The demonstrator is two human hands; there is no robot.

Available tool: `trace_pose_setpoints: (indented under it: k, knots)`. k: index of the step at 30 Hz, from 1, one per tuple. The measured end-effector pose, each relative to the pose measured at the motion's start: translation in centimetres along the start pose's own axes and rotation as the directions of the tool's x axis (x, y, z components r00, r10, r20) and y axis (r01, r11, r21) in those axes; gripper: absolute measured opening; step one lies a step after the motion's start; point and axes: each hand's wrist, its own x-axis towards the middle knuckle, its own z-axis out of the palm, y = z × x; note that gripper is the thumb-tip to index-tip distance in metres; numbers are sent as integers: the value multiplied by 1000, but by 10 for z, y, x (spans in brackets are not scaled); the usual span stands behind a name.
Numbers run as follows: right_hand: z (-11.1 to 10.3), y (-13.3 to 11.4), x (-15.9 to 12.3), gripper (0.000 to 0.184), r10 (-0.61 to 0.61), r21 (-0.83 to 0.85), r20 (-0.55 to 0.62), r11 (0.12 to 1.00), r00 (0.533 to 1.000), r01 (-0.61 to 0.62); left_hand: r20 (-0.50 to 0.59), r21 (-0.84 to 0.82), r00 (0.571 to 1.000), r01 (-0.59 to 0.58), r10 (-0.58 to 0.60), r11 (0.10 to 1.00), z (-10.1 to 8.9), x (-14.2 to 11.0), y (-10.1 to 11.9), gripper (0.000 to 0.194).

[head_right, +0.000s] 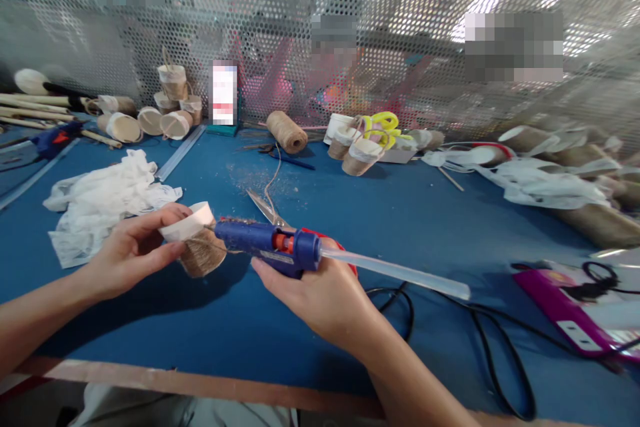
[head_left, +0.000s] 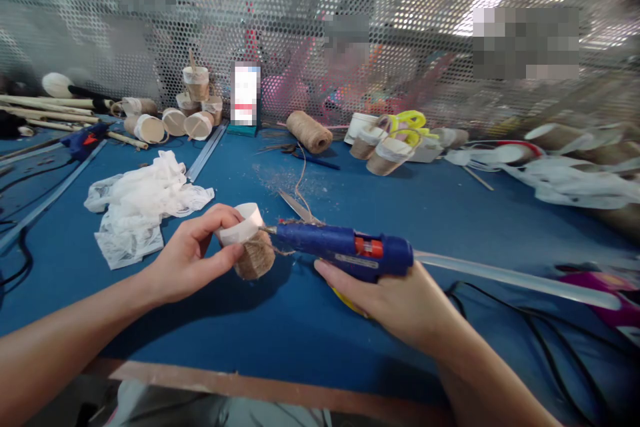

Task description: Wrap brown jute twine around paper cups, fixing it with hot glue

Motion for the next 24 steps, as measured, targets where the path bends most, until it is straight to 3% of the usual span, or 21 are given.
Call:
trace_pose_setpoints:
  k: [6,14,19,24]
  knots:
    - [0,-6,-1,18,105,40,14,994,994,-106,-3,46,1000,-23,23,999,1,1,-1,10]
    - [2,-8,-2,10,21,176,75,984,997,-34,11,83,1000,-6,5,997,0,1,-2,10]
    - [1,-10,-1,11,20,175,91,984,996,-35,13,108,1000,-9,8,994,0,1,-2,11]
    - [-6,-5,5,17,116,296,268,935,956,-196,-14,111,1000,-26,28,993,0,1,-4,10]
